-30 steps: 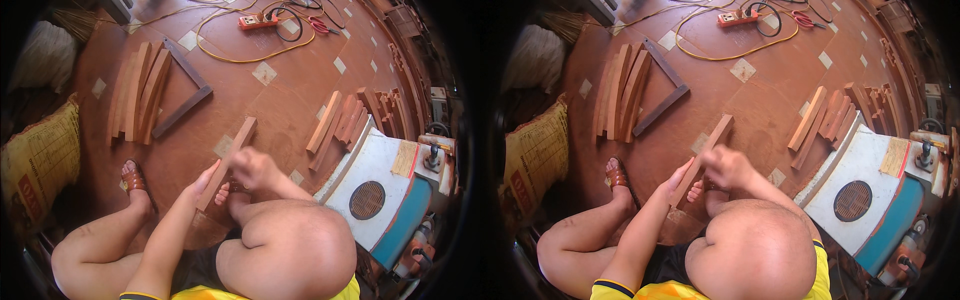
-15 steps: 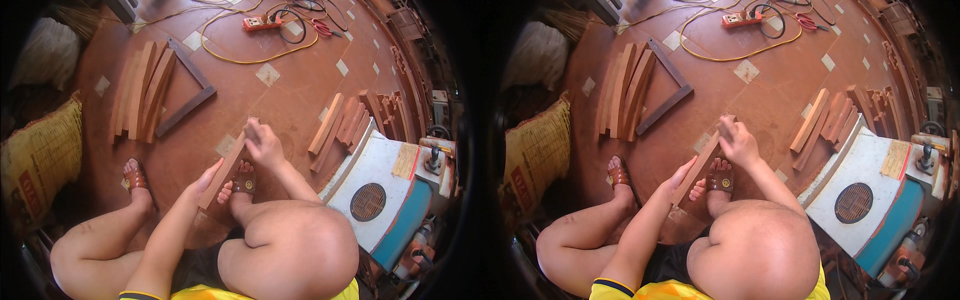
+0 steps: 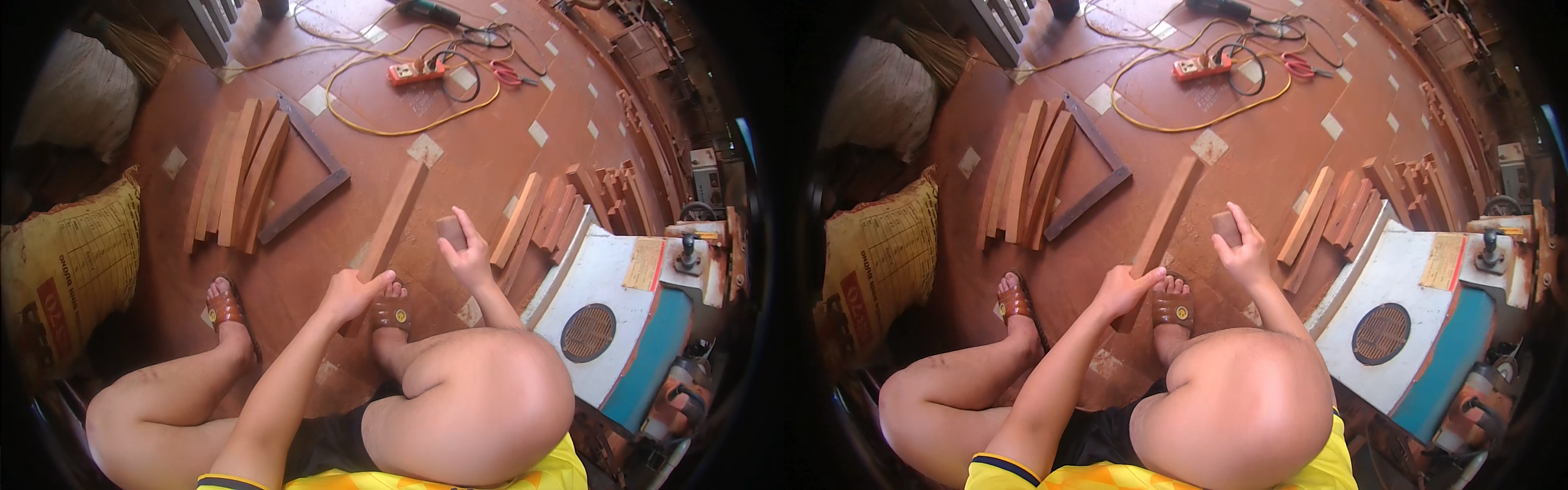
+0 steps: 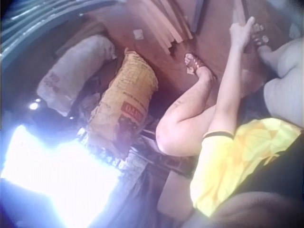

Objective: The person sits on the floor and sands small wooden planks using a sanding block. They handle each plank one at a time, rubbing the block along the edges and surfaces, then place the finished pieces into a nearby pile.

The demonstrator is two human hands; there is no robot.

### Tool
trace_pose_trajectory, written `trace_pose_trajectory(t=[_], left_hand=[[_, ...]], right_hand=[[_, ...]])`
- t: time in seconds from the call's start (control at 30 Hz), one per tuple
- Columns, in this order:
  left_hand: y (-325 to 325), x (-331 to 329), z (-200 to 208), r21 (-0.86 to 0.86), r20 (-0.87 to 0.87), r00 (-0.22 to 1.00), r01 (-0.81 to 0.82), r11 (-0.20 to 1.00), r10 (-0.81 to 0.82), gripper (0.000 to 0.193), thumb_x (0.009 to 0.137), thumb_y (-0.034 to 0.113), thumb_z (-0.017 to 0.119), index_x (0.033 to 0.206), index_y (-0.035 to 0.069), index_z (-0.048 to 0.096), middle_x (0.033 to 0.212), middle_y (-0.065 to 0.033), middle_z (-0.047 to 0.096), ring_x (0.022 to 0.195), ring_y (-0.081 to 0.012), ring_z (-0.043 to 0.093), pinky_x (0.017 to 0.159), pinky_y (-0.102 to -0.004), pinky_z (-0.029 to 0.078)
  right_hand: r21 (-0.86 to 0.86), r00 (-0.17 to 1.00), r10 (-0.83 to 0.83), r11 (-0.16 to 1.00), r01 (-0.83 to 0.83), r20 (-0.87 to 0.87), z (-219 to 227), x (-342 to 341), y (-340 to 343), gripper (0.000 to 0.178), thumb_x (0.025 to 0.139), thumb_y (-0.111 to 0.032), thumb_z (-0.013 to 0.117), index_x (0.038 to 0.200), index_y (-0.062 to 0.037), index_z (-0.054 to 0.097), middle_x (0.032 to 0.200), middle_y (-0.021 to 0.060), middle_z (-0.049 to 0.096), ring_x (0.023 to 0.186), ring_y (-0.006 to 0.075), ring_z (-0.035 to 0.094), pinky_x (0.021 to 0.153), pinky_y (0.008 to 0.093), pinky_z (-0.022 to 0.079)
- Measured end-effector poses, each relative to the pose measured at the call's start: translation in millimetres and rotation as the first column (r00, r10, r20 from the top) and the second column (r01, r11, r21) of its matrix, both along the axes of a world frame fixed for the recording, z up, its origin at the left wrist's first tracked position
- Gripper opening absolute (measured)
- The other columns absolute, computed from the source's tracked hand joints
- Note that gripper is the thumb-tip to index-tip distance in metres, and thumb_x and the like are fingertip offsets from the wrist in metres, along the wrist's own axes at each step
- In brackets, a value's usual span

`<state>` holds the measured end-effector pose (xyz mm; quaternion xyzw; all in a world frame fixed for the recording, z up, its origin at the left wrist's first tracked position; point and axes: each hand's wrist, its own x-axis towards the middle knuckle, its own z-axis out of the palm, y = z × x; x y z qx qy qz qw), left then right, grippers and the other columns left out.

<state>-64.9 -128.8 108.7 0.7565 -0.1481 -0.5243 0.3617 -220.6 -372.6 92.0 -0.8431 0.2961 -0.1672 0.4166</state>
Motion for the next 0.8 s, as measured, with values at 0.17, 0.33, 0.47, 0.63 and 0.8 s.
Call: trace_pose_trajectory(t=[0.17,0.33,0.47,0.63,0.8], left_hand=[[7.1,21.8,-15.8,0.315,0.245,0.959,0.064,0.947,-0.146,0.064,0.088,0.056,0.08,0.106,-0.006,0.08,0.093,-0.0283,0.079,0.094,-0.044,0.079,0.083,-0.0487,0.062],[28.0,28.4,-24.1,0.152,0.395,0.919,-0.079,0.985,0.013,0.058,0.088,0.052,0.078,0.113,-0.001,0.08,0.102,-0.0261,0.079,0.098,-0.0442,0.078,0.086,-0.0494,0.062],[36.0,23.2,-15.1,-0.256,0.423,0.886,-0.086,0.963,0.192,0.045,0.087,0.045,0.083,0.1,0.002,0.078,0.094,-0.025,0.076,0.088,-0.0436,0.076,0.078,-0.0484,0.06],[10.7,24.0,34.1,-0.657,0.566,0.732,0.124,0.743,0.379,0.031,0.086,0.028,0.087,0.085,0.004,0.067,0.082,-0.0195,0.069,0.077,-0.0434,0.07,0.068,-0.049,0.056],[-2.3,29.7,64.3,-0.736,0.556,0.587,0.018,0.677,0.588,0.021,0.087,0.015,0.084,0.099,0.003,0.071,0.088,-0.0179,0.072,0.078,-0.0378,0.071,0.071,-0.0434,0.056]], right_hand=[[-0.09,0.983,0.152,0.983,-0.161,-0.106,64.1,-11.8,2.2,0.075,0.088,-0.022,0.083,0.157,-0.0124,0.055,0.122,0.024,0.074,0.113,0.0368,0.074,0.097,0.0429,0.058],[-0.216,0.967,0.226,0.945,-0.247,-0.12,135.0,-1.4,0.4,0.078,0.089,-0.023,0.084,0.159,-0.0096,0.053,0.123,0.0217,0.074,0.113,0.0342,0.074,0.097,0.042,0.058],[0.1,0.982,0.181,0.979,-0.175,-0.059,216.1,25.8,-15.7,0.081,0.091,-0.027,0.086,0.158,-0.0008,0.05,0.123,0.0138,0.074,0.111,0.0247,0.073,0.095,0.0381,0.058],[0.365,0.956,0.287,0.885,-0.29,0.066,315.0,77.6,-21.3,0.056,0.096,-0.041,0.082,0.135,-0.0036,0.064,0.112,0.0038,0.072,0.104,0.0107,0.071,0.084,0.0261,0.058],[0.557,0.976,0.172,0.802,-0.217,0.132,347.6,118.2,42.1,0.05,0.105,-0.034,0.069,0.14,-0.0006,0.055,0.116,0.013,0.07,0.099,0.0256,0.077,0.073,0.0367,0.066]])
